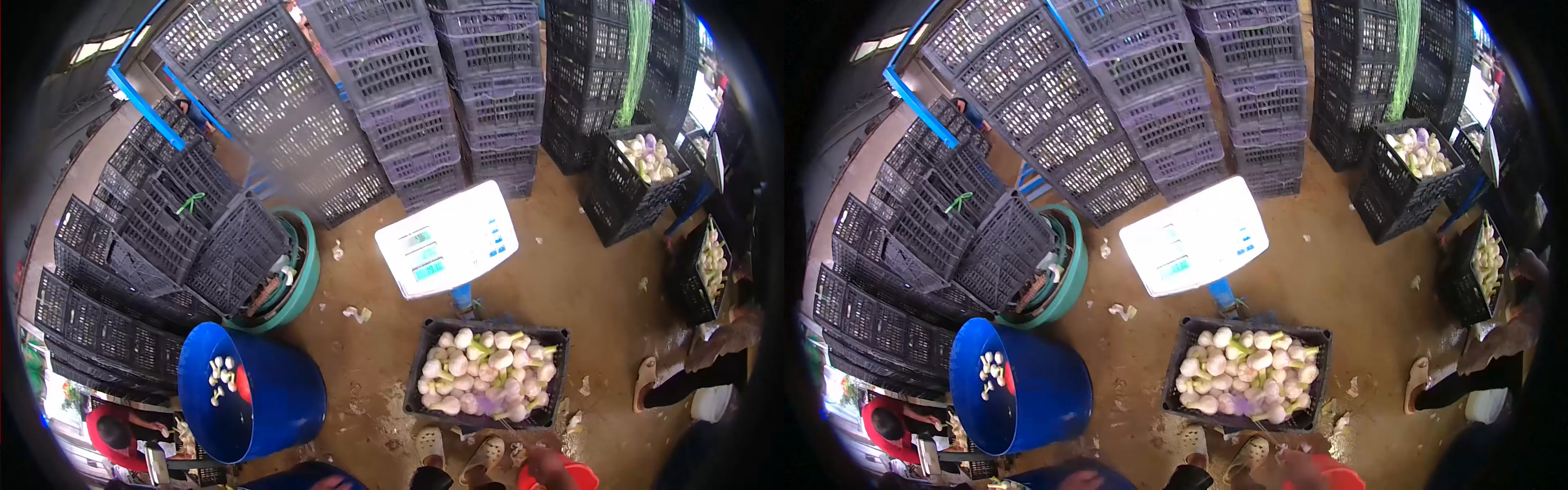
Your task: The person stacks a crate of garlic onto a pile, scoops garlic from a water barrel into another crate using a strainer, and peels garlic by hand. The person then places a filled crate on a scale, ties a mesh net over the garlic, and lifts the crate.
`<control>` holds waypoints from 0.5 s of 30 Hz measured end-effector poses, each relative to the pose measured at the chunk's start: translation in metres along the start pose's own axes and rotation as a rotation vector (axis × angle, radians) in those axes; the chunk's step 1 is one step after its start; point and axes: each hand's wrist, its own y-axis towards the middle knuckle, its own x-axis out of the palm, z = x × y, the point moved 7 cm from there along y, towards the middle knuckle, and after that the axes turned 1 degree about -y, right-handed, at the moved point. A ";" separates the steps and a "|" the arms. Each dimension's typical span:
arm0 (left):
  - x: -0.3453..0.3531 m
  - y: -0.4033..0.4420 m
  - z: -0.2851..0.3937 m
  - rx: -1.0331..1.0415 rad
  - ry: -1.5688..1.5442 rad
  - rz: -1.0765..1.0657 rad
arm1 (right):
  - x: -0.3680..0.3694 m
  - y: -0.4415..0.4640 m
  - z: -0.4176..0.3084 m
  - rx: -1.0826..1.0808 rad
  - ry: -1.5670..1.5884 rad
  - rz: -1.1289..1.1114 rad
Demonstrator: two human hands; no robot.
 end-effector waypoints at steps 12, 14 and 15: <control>0.148 0.169 0.184 -0.081 -1.063 0.022 | 0.077 -0.013 -0.067 -0.005 -0.309 0.306; 0.148 0.169 0.179 -0.116 -1.092 0.012 | 0.082 -0.010 -0.068 -0.139 -0.427 0.297; 0.156 0.171 0.180 -0.154 -1.155 -0.075 | 0.083 -0.011 -0.067 -0.132 -0.426 0.299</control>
